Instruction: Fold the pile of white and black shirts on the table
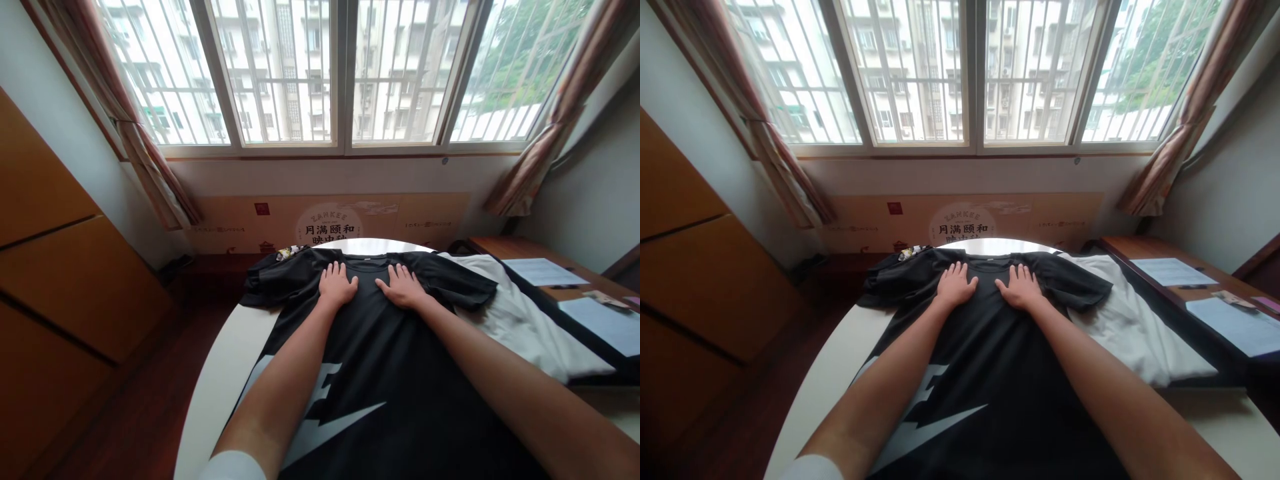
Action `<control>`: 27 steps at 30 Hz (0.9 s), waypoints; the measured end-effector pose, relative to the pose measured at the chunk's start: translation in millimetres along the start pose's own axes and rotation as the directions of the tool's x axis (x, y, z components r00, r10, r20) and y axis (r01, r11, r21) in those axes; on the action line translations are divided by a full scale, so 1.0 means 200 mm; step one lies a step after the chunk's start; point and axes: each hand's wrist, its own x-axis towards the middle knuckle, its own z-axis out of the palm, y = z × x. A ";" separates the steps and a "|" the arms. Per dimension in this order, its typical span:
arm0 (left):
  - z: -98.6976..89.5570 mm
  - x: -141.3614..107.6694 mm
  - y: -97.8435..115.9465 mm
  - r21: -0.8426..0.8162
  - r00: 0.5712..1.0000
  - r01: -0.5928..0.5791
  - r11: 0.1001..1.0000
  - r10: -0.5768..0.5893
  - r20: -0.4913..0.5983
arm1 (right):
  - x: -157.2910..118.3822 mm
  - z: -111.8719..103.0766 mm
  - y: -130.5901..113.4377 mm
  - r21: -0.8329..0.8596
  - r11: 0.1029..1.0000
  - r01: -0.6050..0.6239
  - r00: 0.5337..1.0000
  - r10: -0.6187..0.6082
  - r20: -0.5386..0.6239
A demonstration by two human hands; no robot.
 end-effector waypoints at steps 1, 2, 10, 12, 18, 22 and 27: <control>0.00 0.00 0.00 0.002 1.000 -0.002 1.000 0.002 0.004 | 0.00 0.00 0.00 0.000 1.000 0.002 1.000 -0.002 -0.004; 0.00 0.00 0.00 0.003 1.000 -0.004 1.000 0.004 0.007 | -0.01 0.00 0.00 -0.001 1.000 0.004 1.000 -0.004 -0.007; 0.00 -0.01 -0.01 -0.003 1.000 -0.013 1.000 0.013 0.008 | -0.02 0.00 -0.02 -0.029 1.000 0.001 1.000 -0.002 -0.020; 0.00 -0.01 -0.01 -0.004 1.000 -0.017 1.000 0.017 0.007 | -0.03 0.00 -0.02 -0.033 0.999 0.001 1.000 -0.002 -0.023; -0.01 -0.02 -0.01 -0.013 1.000 -0.014 1.000 0.014 0.006 | -0.04 0.00 -0.02 -0.043 0.999 0.002 0.999 -0.004 -0.046; 0.00 -0.01 -0.01 0.000 1.000 -0.019 1.000 0.019 -0.013 | -0.09 -0.01 -0.06 -0.087 0.995 0.049 0.995 -0.056 -0.087; 0.02 -0.01 -0.01 0.012 0.999 -0.025 1.000 0.025 -0.022 | -0.16 -0.13 -0.10 -0.179 0.963 0.203 0.966 -0.227 -0.127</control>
